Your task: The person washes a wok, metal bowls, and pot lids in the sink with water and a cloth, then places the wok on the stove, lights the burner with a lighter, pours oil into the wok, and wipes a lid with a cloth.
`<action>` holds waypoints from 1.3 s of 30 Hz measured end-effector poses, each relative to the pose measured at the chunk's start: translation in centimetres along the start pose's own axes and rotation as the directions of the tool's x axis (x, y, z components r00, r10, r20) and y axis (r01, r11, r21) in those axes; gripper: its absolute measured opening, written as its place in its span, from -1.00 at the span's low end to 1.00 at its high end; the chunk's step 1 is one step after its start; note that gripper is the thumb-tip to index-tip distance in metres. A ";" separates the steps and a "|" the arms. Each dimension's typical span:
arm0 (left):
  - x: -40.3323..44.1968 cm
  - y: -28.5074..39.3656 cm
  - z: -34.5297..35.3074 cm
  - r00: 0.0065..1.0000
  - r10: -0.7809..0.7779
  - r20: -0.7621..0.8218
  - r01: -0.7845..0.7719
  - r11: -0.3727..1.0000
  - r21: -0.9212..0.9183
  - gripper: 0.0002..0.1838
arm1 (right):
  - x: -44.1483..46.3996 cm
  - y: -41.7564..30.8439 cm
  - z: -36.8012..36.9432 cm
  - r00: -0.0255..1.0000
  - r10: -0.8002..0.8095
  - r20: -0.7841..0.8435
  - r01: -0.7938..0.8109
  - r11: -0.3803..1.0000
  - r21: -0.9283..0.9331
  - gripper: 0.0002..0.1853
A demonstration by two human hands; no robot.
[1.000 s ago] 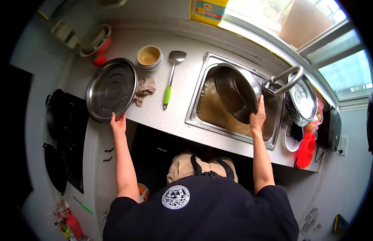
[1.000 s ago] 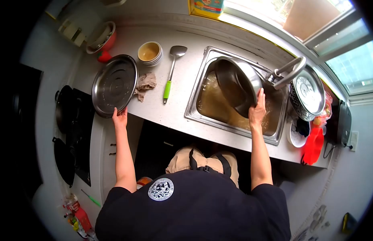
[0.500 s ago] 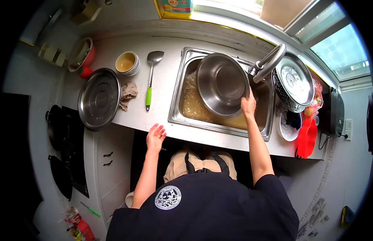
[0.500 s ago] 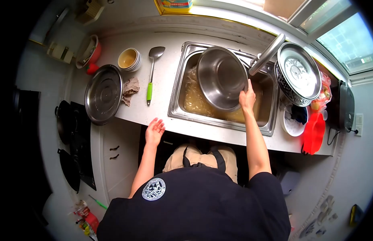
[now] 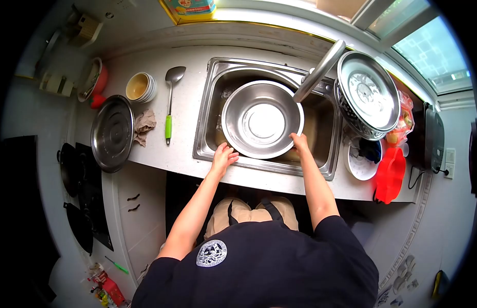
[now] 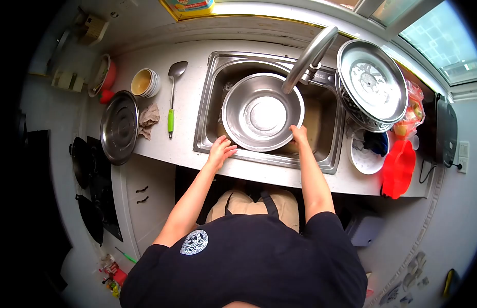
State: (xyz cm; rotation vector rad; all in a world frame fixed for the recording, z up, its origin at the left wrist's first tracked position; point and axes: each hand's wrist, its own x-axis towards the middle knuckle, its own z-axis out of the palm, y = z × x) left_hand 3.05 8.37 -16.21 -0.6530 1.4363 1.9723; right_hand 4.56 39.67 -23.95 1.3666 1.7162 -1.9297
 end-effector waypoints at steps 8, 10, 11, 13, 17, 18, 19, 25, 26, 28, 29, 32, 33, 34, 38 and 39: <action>0.4 -0.3 1.7 0.996 -0.070 -0.048 0.071 0.998 0.000 -0.31 | -6.2 -9.6 -1.8 0.635 -0.764 -0.111 0.445 0.479 -0.756 -0.23; 0.8 -0.8 1.9 0.997 -0.059 -0.041 0.060 0.998 0.013 -0.32 | -6.7 -13.9 -2.4 0.301 -0.952 -0.048 0.545 0.213 -0.811 -0.32; 0.9 -1.0 1.9 0.998 -0.053 -0.038 0.054 0.998 0.020 -0.32 | -6.0 -15.0 -2.7 0.252 -0.968 0.002 0.521 0.134 -0.843 -0.43; 0.9 -1.0 2.7 0.998 -0.050 -0.039 0.051 0.998 0.037 -0.35 | -3.4 -15.0 -3.5 0.362 -0.920 0.151 0.529 0.070 -0.845 -0.55; 1.0 -0.7 4.0 0.998 -0.045 -0.041 0.047 0.998 0.049 -0.39 | -5.2 -15.0 -3.3 0.552 -0.822 0.138 0.527 0.216 -0.822 -0.61; 1.2 -0.9 4.1 0.999 -0.037 -0.035 0.039 0.997 0.060 -0.40 | -6.6 -14.5 -2.7 0.552 -0.831 0.070 0.480 0.248 -0.842 -0.62; 1.4 -0.8 4.4 0.999 -0.024 -0.026 0.026 0.997 0.071 -0.41 | -7.4 -13.7 -2.1 0.621 -0.783 0.037 0.446 0.313 -0.838 -0.61; 1.7 -0.9 5.8 0.998 -0.023 -0.058 0.025 0.999 0.037 -0.49 | -4.1 -6.2 6.2 0.926 -0.060 0.372 -0.045 0.962 0.268 -0.60; 1.7 -0.9 5.7 0.998 -0.017 -0.064 0.020 0.999 0.040 -0.50 | -3.8 -6.0 7.8 0.927 -0.045 0.372 -0.056 0.965 0.256 -0.54; 2.8 -1.2 4.8 0.989 0.034 -0.145 -0.020 0.995 0.101 -0.49 | -1.8 -5.4 10.2 0.926 -0.069 0.371 -0.046 0.956 0.291 -0.51; 3.6 -1.4 4.2 0.981 0.064 -0.183 -0.040 0.991 0.130 -0.49 | -1.5 -5.9 10.9 0.920 -0.023 0.392 -0.132 0.923 0.362 -0.52; 6.6 -0.7 1.1 0.917 0.269 -0.294 -0.079 0.846 0.527 -0.42 | -0.4 -7.5 10.2 0.911 -0.401 0.097 0.409 0.851 -0.328 -0.56; 8.2 -0.7 -0.3 0.889 0.364 -0.278 -0.059 0.694 0.717 -0.39 | -2.0 -8.4 8.7 0.852 -0.518 0.068 0.493 0.753 -0.436 -0.65; 8.8 -0.5 -0.6 0.833 0.453 -0.318 -0.040 0.623 0.781 -0.36 | -0.9 -6.8 7.3 0.679 -0.733 0.026 0.588 0.523 -0.617 -0.61; 12.8 -0.7 -2.8 0.896 0.303 -0.325 0.034 0.683 0.730 -0.47 | 0.8 -2.8 4.8 0.828 -0.511 -0.230 0.242 0.696 -0.676 -0.36; 12.8 -0.5 -2.7 0.924 0.224 -0.310 0.051 0.732 0.680 -0.50 | 1.6 -2.0 4.1 0.889 -0.391 -0.240 0.160 0.754 -0.637 -0.36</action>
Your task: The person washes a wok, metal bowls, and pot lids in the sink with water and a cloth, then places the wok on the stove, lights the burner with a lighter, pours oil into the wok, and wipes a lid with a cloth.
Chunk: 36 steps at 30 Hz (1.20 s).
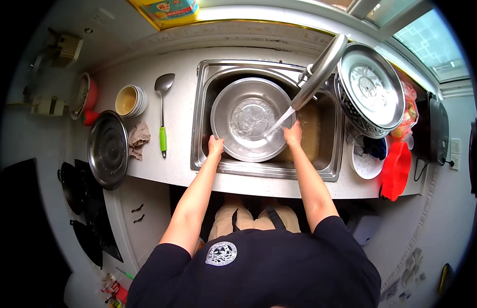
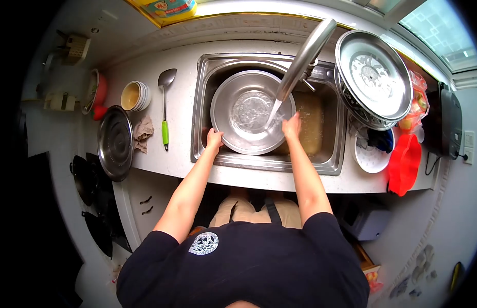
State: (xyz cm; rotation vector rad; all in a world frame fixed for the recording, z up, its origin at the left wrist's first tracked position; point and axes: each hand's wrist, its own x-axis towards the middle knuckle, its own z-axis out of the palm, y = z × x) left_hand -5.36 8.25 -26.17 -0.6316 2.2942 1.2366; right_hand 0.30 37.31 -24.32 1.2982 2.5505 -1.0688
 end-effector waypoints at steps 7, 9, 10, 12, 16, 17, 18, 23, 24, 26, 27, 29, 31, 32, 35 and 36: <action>-3.8 4.1 -4.5 0.942 0.320 0.098 -0.315 0.947 -0.071 -0.57 | 1.7 9.0 2.7 0.974 0.069 0.215 -0.124 0.959 0.256 -0.50; -4.5 5.5 -6.2 0.899 0.412 0.151 -0.385 0.905 -0.180 -0.57 | -0.4 7.4 2.0 0.949 0.128 0.287 -0.234 0.897 0.375 -0.54; -5.7 6.7 -7.5 0.881 0.448 0.149 -0.423 0.890 -0.172 -0.58 | -1.5 6.4 1.7 0.934 0.151 0.325 -0.287 0.857 0.428 -0.57; -6.2 6.8 -9.3 0.857 0.505 0.099 -0.491 0.860 -0.140 -0.59 | -2.8 4.7 2.1 0.923 0.075 0.377 -0.290 0.778 0.557 -0.63; -3.4 5.1 -9.3 0.894 0.447 0.040 -0.442 0.892 -0.093 -0.62 | -2.0 2.1 0.7 0.986 -0.127 0.109 0.080 0.931 0.357 -0.54; -2.9 4.8 -8.5 0.932 0.352 0.089 -0.338 0.931 -0.138 -0.62 | -1.5 2.2 -0.4 0.986 -0.153 0.064 0.121 0.928 0.353 -0.48; -1.6 3.9 -7.3 0.952 0.267 0.151 -0.247 0.959 -0.141 -0.62 | -1.8 1.0 -2.6 0.991 -0.111 0.068 0.087 0.954 0.286 -0.46; -3.3 3.6 -7.6 0.913 0.083 0.400 0.102 0.901 -0.421 -0.59 | -0.2 3.8 -4.1 0.961 -0.204 0.185 0.114 0.906 0.407 -0.67; -4.6 3.9 -9.8 0.926 0.098 0.365 0.103 0.864 -0.493 -0.53 | -0.1 5.0 -3.3 0.957 -0.235 0.171 0.140 0.887 0.440 -0.71; -6.1 2.7 -15.9 0.962 0.169 0.213 0.087 0.550 -0.831 -0.41 | -0.6 5.9 -2.6 0.970 -0.076 0.231 -0.019 0.923 0.383 -0.77; -6.1 1.3 -19.3 0.992 0.078 0.102 0.068 0.354 -0.933 -0.38 | -1.2 5.6 -2.6 0.957 -0.071 0.280 -0.069 0.885 0.460 -0.75; -5.9 0.6 -26.5 0.974 -0.215 -0.073 -0.079 -0.020 -0.997 -0.34 | -1.3 5.8 -1.8 0.972 -0.051 0.231 -0.071 0.867 0.493 -0.68; -6.6 -0.7 -31.6 0.915 -0.362 -0.180 -0.246 -0.147 -0.958 -0.42 | 0.5 7.6 -1.3 0.962 -0.083 0.259 -0.061 0.862 0.503 -0.67; -6.0 -2.0 -33.4 0.921 -0.300 -0.247 -0.293 -0.119 -0.949 -0.50 | 0.9 7.5 -1.1 0.959 -0.109 0.262 -0.040 0.862 0.506 -0.66; 0.3 -10.7 -35.3 0.913 -0.236 -0.333 -0.344 -0.009 -0.939 -0.69 | 2.4 7.8 -1.0 0.953 -0.218 0.210 0.118 0.907 0.405 -0.59; -0.1 -10.6 -35.8 0.909 -0.260 -0.326 -0.332 0.021 -0.943 -0.74 | 4.2 9.3 -0.5 0.933 -0.334 0.131 0.291 0.919 0.267 -0.52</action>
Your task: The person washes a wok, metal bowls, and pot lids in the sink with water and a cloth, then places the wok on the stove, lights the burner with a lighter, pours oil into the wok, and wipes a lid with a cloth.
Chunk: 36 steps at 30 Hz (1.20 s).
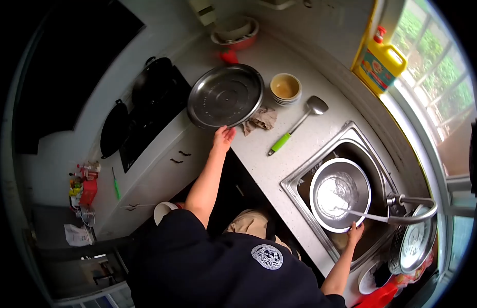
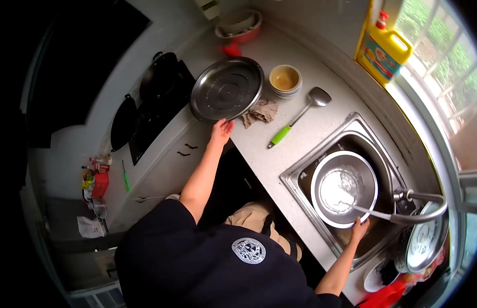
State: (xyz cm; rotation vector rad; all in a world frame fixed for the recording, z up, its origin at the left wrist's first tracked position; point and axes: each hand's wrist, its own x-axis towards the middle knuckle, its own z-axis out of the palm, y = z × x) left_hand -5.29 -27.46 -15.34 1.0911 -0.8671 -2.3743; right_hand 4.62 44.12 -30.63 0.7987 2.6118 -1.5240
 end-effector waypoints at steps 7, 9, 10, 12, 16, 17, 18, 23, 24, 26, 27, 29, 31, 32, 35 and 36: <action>1.3 3.4 1.3 0.955 -0.291 -0.055 0.291 0.957 0.001 -0.57 | -4.3 -7.0 -2.0 0.993 0.083 -0.081 -0.111 0.880 -0.463 -0.51; 4.7 2.8 0.2 0.961 -0.276 -0.030 0.277 0.960 0.033 -0.66 | -4.8 -5.9 -2.4 0.996 0.056 -0.071 -0.081 0.905 -0.417 -0.54; 4.6 3.0 0.2 0.982 -0.189 -0.026 0.189 0.982 -0.002 -0.68 | -4.9 -5.6 -2.7 0.997 0.046 -0.066 -0.069 0.913 -0.402 -0.55; 4.2 3.1 -0.2 0.999 -0.020 -0.030 0.018 0.998 -0.066 -0.71 | -5.3 -4.9 -3.1 0.998 0.048 -0.029 -0.055 0.954 -0.295 -0.57; -2.8 4.6 -1.9 0.996 0.079 -0.035 -0.079 0.997 0.012 -0.73 | -5.5 -3.4 -4.0 0.999 -0.009 -0.049 0.000 0.984 -0.178 -0.58; -5.5 4.7 -1.9 0.989 0.148 -0.009 -0.148 0.989 0.020 -0.72 | -6.5 -4.6 -4.4 0.998 -0.044 -0.046 0.035 0.983 -0.181 -0.57; -7.6 4.9 -2.2 0.989 0.148 -0.008 -0.147 0.988 0.043 -0.70 | -7.4 -7.3 -4.1 0.996 -0.069 -0.054 0.058 0.981 -0.184 -0.57; -19.4 4.0 2.1 0.981 0.160 0.114 -0.187 0.937 0.295 -0.66 | -8.8 -13.2 -3.3 0.994 -0.068 -0.091 0.061 0.995 -0.077 -0.64; -21.5 3.1 3.6 0.975 0.139 0.171 -0.190 0.925 0.329 -0.70 | -8.9 -14.2 -2.9 0.991 -0.109 -0.079 0.107 0.994 -0.033 -0.65; -23.3 0.6 4.9 0.972 -0.035 0.231 -0.057 0.922 0.382 -0.75 | -8.4 -14.2 -2.2 0.999 -0.054 -0.010 0.054 0.998 0.039 -0.68; -24.0 -1.0 5.9 0.964 -0.097 0.247 -0.015 0.909 0.417 -0.78 | -8.5 -14.9 -1.8 0.998 0.004 0.056 -0.012 0.989 0.145 -0.66; -24.8 -4.3 7.2 0.935 -0.226 0.273 0.066 0.869 0.490 -0.81 | -9.1 -16.7 -1.1 0.976 0.111 0.190 -0.178 0.906 0.385 -0.62; -25.2 -8.0 8.3 0.875 -0.355 0.329 0.120 0.818 0.563 -0.80 | -9.6 -18.1 -0.9 0.928 0.194 0.318 -0.348 0.757 0.553 -0.51; -25.6 -9.8 9.0 0.850 -0.408 0.334 0.138 0.784 0.606 -0.79 | -9.8 -18.8 -0.9 0.899 0.253 0.357 -0.426 0.693 0.582 -0.49; -25.5 -14.5 9.4 0.748 -0.504 0.431 0.058 0.697 0.714 -0.82 | -9.8 -18.6 -0.8 0.882 0.312 0.354 -0.471 0.611 0.636 -0.57; -24.3 -16.2 8.4 0.706 -0.539 0.460 -0.009 0.642 0.766 -0.81 | -9.6 -17.2 -0.6 0.890 0.277 0.364 -0.456 0.600 0.658 -0.62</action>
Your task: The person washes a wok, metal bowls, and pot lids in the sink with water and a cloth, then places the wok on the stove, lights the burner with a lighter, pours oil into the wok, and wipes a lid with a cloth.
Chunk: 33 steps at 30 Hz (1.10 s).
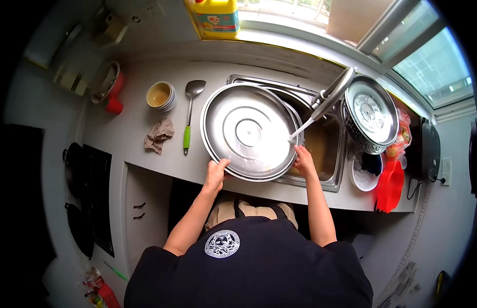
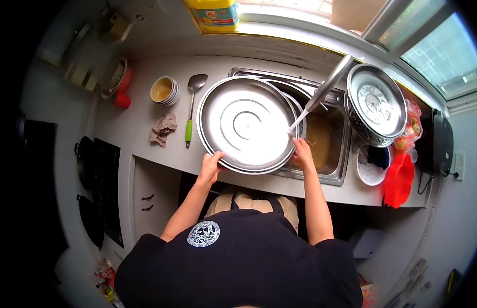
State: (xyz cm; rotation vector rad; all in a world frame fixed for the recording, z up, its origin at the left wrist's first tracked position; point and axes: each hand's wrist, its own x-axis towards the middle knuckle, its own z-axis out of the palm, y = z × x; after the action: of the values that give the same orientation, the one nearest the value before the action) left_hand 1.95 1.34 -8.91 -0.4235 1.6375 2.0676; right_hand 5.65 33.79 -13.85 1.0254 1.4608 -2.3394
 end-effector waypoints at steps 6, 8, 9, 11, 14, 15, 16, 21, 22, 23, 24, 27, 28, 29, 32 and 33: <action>3.3 0.6 0.2 0.990 -0.073 0.119 0.036 0.956 0.290 -0.77 | 1.9 3.0 -2.5 0.986 -0.109 -0.128 0.105 0.994 -0.044 -0.66; 5.2 2.1 0.6 0.973 -0.199 0.115 0.169 0.958 0.230 -0.64 | 2.3 2.4 -2.0 0.925 -0.346 -0.160 0.336 0.938 -0.083 -0.67; 7.4 1.2 0.5 0.983 -0.160 0.087 0.140 0.970 0.197 -0.62 | 3.1 2.0 -2.9 0.886 -0.437 -0.153 0.419 0.897 -0.140 -0.60; 10.7 0.2 1.5 0.988 -0.147 0.045 0.140 0.983 0.122 -0.61 | 1.0 -2.2 -1.2 0.662 -0.729 -0.176 0.640 0.671 -0.374 -0.64; 15.6 -3.3 3.5 0.957 -0.266 0.119 0.266 0.964 0.018 -0.68 | -3.7 -8.0 1.1 0.525 -0.831 -0.181 0.559 0.498 -0.663 -0.68; 16.4 -4.4 4.6 0.939 -0.315 0.140 0.317 0.948 0.013 -0.70 | -5.6 -9.9 2.1 0.534 -0.830 -0.160 0.461 0.444 -0.768 -0.66; 16.7 -5.4 5.7 0.926 -0.354 0.130 0.353 0.935 0.035 -0.70 | -7.5 -11.3 3.1 0.548 -0.825 -0.138 0.354 0.378 -0.856 -0.65; 13.3 -5.8 5.7 0.900 -0.418 0.122 0.364 0.876 0.318 -0.64 | -10.4 -12.9 3.6 0.499 -0.865 0.043 0.292 0.121 -0.949 -0.60; 12.6 -5.0 4.5 0.895 -0.428 0.123 0.362 0.860 0.360 -0.64 | -11.0 -13.2 4.0 0.496 -0.865 0.073 0.273 0.076 -0.959 -0.59; 11.7 -4.0 3.1 0.904 -0.409 0.125 0.353 0.879 0.322 -0.63 | -12.1 -13.6 4.7 0.654 -0.755 -0.048 0.245 0.271 -0.931 -0.58; 10.4 -1.9 2.0 0.913 -0.388 0.124 0.342 0.896 0.282 -0.63 | -12.2 -13.1 4.5 0.724 -0.676 -0.140 0.223 0.421 -0.879 -0.59; 7.6 4.0 -0.2 0.967 -0.250 0.042 0.227 0.928 0.295 -0.59 | -10.8 -9.9 2.0 0.866 -0.406 -0.290 0.144 0.759 -0.635 -0.62; 7.1 5.5 -0.5 0.980 -0.197 0.028 0.181 0.940 0.290 -0.58 | -9.7 -7.8 0.3 0.905 -0.320 -0.279 0.138 0.844 -0.518 -0.67; 6.7 7.0 -0.3 0.990 -0.128 0.055 0.106 0.946 0.307 -0.58 | -9.0 -5.9 -0.7 0.934 -0.229 -0.273 0.112 0.915 -0.387 -0.70; 4.1 11.2 2.7 0.990 0.063 0.130 -0.101 0.943 0.318 -0.56 | -7.2 -0.4 -3.2 0.982 0.041 -0.182 -0.074 0.982 -0.176 -0.77; 3.5 12.0 3.2 0.982 0.116 0.149 -0.163 0.919 0.360 -0.56 | -6.8 1.4 -3.0 0.982 0.082 -0.171 -0.113 0.978 -0.176 -0.76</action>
State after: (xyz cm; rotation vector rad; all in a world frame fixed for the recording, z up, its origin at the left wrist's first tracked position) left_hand -7.26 2.86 -0.03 -0.0468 1.9735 1.7774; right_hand 12.74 34.41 -11.26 1.2305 1.6102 -2.0497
